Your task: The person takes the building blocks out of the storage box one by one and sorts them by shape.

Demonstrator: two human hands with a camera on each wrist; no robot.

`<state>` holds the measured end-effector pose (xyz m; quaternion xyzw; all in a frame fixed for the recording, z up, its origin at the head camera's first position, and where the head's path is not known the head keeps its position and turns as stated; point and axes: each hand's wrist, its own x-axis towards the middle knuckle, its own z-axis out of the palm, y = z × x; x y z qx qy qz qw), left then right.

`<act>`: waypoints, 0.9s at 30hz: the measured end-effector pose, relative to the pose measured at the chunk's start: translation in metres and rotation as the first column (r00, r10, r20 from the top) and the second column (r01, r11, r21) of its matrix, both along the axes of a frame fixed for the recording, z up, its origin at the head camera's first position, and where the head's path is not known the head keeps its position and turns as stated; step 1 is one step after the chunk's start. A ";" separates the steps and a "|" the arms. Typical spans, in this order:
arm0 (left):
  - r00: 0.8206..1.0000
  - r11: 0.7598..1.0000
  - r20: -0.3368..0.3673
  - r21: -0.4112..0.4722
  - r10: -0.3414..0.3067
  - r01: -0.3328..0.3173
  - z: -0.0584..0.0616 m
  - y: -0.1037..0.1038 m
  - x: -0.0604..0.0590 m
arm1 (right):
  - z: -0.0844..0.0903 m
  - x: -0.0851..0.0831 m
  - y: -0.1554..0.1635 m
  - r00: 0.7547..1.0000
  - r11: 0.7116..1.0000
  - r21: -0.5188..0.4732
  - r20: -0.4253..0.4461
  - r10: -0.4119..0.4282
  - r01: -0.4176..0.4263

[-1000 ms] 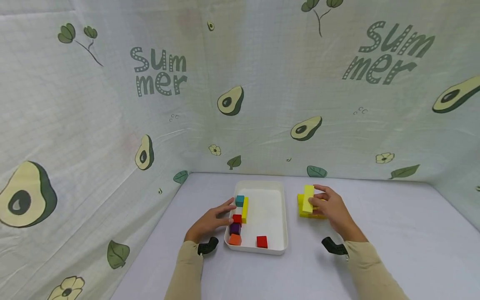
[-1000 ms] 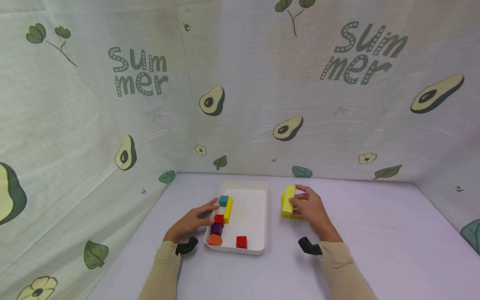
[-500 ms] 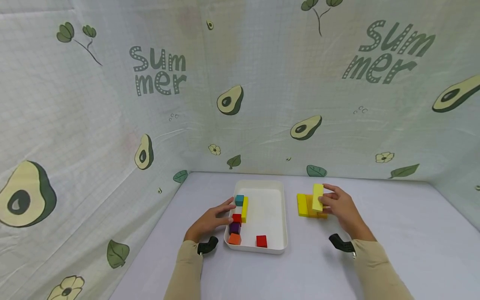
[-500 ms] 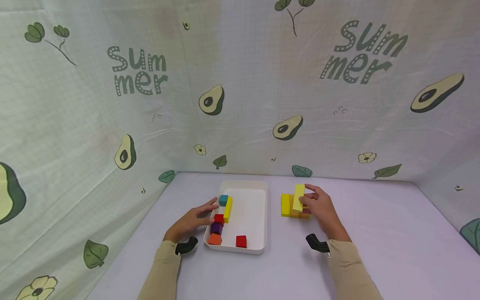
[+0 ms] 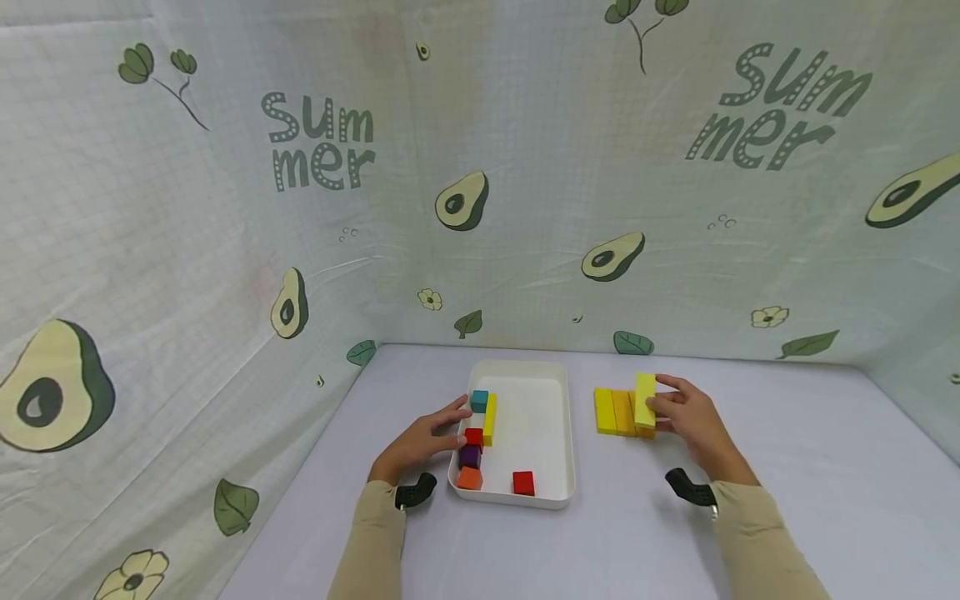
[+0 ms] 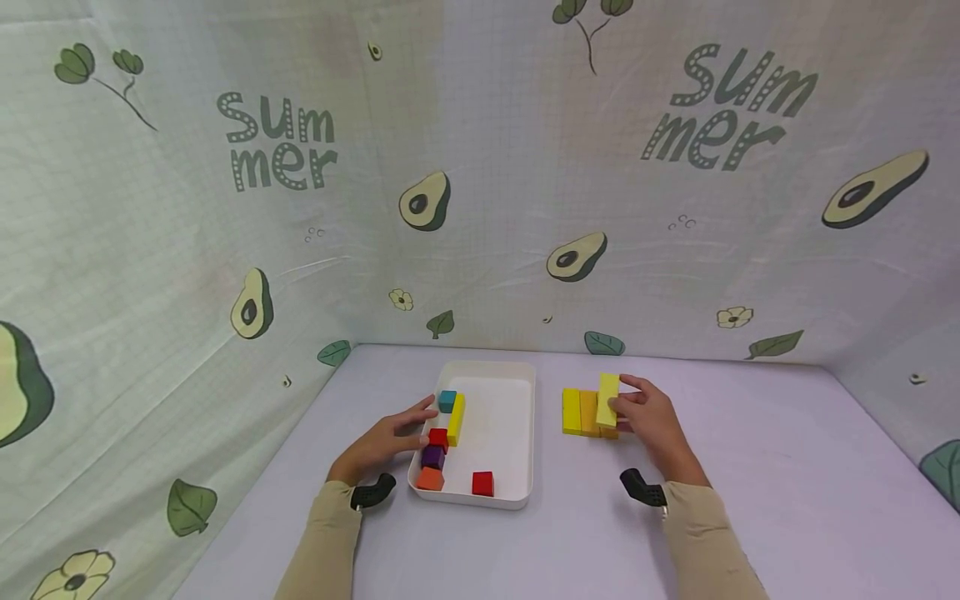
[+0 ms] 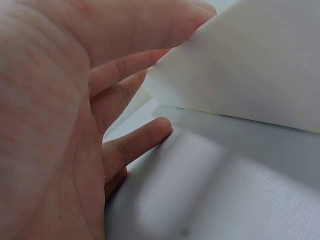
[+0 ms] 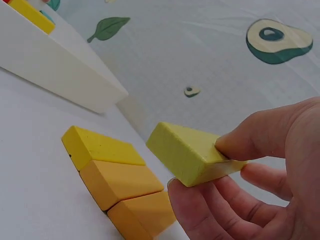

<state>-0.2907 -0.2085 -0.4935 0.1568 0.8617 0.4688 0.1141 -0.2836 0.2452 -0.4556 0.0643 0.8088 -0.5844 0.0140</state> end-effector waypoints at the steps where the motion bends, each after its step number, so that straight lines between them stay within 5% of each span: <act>1: 1.000 1.000 0.000 0.003 -0.002 0.002 0.000 0.000 0.000 | 0.000 0.000 0.001 1.000 1.000 0.008 0.006 0.000 0.000; 27: 0.999 0.999 0.037 0.053 -0.007 0.005 -0.001 -0.001 0.000 | -0.019 -0.006 0.032 0.996 0.980 0.193 0.073 -0.052 0.037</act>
